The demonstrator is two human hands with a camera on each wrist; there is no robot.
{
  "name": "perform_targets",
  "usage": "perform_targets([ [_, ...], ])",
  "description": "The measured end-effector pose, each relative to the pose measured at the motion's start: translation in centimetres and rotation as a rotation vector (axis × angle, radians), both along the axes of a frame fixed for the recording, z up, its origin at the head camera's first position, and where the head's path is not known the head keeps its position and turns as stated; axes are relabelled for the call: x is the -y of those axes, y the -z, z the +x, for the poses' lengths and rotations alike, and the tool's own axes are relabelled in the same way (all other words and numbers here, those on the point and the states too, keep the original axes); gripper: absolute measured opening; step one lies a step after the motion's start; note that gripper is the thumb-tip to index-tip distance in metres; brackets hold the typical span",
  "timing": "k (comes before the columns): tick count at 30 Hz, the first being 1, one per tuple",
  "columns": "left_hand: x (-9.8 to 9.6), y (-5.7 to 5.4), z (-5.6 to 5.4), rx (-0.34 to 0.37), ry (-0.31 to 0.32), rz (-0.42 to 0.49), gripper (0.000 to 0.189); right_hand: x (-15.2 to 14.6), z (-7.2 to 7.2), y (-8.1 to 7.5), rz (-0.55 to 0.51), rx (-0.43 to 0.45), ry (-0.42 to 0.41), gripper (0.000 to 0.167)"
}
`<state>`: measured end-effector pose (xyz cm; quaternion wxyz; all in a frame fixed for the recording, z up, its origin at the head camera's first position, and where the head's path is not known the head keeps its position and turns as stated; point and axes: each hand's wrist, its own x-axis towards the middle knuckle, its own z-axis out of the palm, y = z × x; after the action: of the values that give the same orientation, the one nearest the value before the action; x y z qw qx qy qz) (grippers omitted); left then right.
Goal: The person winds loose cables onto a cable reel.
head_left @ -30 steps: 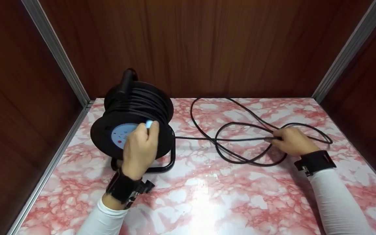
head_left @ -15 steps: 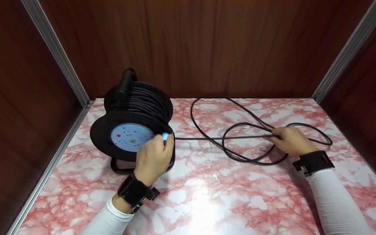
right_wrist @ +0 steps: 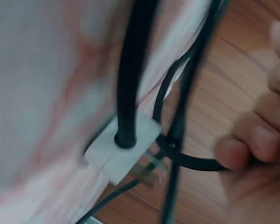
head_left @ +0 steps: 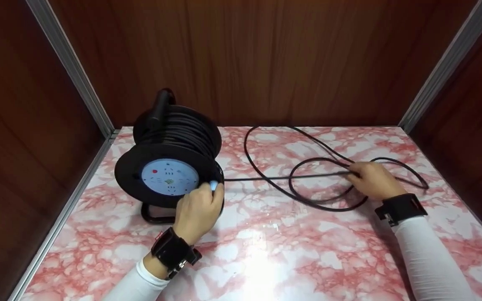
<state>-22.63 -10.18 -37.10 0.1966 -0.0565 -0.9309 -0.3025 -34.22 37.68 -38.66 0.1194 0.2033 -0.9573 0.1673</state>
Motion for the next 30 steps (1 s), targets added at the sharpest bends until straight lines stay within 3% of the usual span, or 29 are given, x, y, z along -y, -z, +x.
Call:
perform_targets([
  [5,0.6,1.5,0.1,0.026,0.0,-0.026,0.047,-0.4,-0.2,-0.5,-0.049,-0.285,0.025,0.029],
  [7,0.9,2.0,0.1,0.041,-0.001,-0.036,0.047,-0.4,-0.2,-0.5,-0.044,-0.251,0.023,0.03],
  [11,1.7,2.8,0.3,0.096,-0.003,-0.053,0.047,-0.3,0.0,-0.1,-0.012,-0.021,0.014,0.028],
  [13,2.0,3.0,0.4,0.123,-0.003,-0.064,0.048,-0.1,0.0,-0.1,-0.018,-0.023,0.013,0.028],
  [18,2.6,3.0,0.4,0.198,-0.002,-0.055,0.049,0.2,-0.4,-0.4,-0.071,-0.347,-0.013,0.028],
  [20,2.8,3.0,0.4,0.225,-0.001,-0.042,0.049,0.2,-0.5,-0.3,-0.068,-0.395,-0.026,0.026],
  [27,4.5,3.5,0.5,0.305,0.008,-0.049,0.052,0.2,-0.1,0.3,-0.043,-0.051,0.007,0.024],
  [28,4.7,3.6,0.5,0.314,0.008,-0.05,0.052,0.2,-0.1,0.2,-0.048,-0.055,0.004,0.024],
  [30,5.1,3.7,0.6,0.337,0.007,-0.044,0.052,0.4,-0.2,-0.1,-0.063,-0.144,-0.009,0.025],
])
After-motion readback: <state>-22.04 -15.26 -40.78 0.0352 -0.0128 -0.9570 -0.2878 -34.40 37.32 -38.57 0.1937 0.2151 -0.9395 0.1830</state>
